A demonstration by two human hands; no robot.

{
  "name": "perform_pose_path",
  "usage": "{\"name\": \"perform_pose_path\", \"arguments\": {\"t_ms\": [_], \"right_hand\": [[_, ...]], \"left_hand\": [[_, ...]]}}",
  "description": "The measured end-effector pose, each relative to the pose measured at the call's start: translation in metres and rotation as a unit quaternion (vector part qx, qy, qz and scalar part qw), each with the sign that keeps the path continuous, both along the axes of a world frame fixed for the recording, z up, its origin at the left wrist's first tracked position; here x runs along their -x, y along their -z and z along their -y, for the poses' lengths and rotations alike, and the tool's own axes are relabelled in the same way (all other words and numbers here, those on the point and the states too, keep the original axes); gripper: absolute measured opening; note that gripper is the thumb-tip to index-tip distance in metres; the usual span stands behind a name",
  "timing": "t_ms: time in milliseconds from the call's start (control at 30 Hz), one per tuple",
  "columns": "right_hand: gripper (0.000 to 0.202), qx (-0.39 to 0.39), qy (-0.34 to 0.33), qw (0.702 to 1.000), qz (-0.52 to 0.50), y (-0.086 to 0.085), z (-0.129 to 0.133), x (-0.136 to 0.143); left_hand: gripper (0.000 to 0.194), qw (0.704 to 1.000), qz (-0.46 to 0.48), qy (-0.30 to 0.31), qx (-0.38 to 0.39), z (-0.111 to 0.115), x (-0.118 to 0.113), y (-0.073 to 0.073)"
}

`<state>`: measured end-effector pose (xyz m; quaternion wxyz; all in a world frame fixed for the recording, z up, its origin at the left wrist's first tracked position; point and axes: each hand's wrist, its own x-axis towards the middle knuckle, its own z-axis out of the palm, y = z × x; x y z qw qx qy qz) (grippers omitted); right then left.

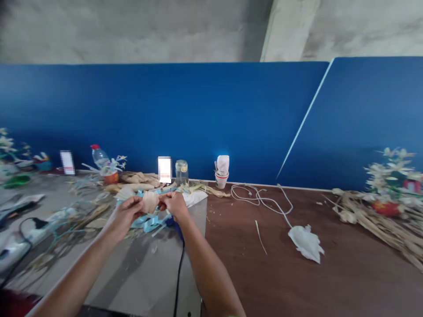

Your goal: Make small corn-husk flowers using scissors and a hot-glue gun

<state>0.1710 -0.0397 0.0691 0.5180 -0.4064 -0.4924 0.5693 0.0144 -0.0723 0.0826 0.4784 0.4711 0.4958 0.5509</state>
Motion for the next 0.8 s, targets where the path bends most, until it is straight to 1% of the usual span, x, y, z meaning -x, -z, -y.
{"name": "perform_pose_path", "arguments": {"t_ms": [100,200,300,400,467,567,600,633,667,700,800], "right_hand": [[0.016,0.020,0.032,0.999,0.010,0.007,-0.008,-0.009],[0.015,0.041,0.065,0.997,0.012,0.013,-0.012,-0.015],[0.017,0.052,0.078,0.995,0.012,0.017,-0.013,-0.016],[0.020,0.046,0.078,0.996,0.020,0.021,-0.012,-0.014],[0.025,0.051,0.084,0.994,0.042,0.026,-0.012,-0.012],[0.038,0.059,0.090,0.989,0.104,0.035,-0.013,-0.007],[0.037,0.050,0.097,0.987,0.120,0.038,-0.013,-0.005],[0.032,0.037,0.106,0.985,0.130,0.040,-0.013,-0.003],[0.026,0.023,0.115,0.984,0.132,0.041,-0.013,0.000],[0.025,0.017,0.118,0.984,0.129,0.041,-0.013,0.002],[0.038,0.049,0.085,0.989,0.112,0.038,-0.011,0.012]], "left_hand": [[0.033,1.000,0.017,0.010,0.004,-0.019,-0.007,0.011],[0.031,0.998,0.052,0.020,0.026,-0.033,-0.010,0.023],[0.029,0.994,0.095,0.020,0.050,-0.040,-0.007,0.034],[0.027,0.989,0.132,-0.001,0.066,-0.044,0.001,0.042],[0.027,0.987,0.141,-0.009,0.079,-0.047,0.007,0.045],[0.028,0.984,0.149,-0.013,0.101,-0.049,0.011,0.047],[0.028,0.982,0.154,-0.013,0.107,-0.050,0.012,0.047],[0.029,0.981,0.159,-0.011,0.111,-0.051,0.012,0.047],[0.030,0.979,0.166,-0.003,0.114,-0.052,0.011,0.047],[0.030,0.978,0.174,0.009,0.116,-0.053,0.011,0.047],[0.031,0.972,0.198,0.060,0.109,-0.054,0.009,0.049]]}}
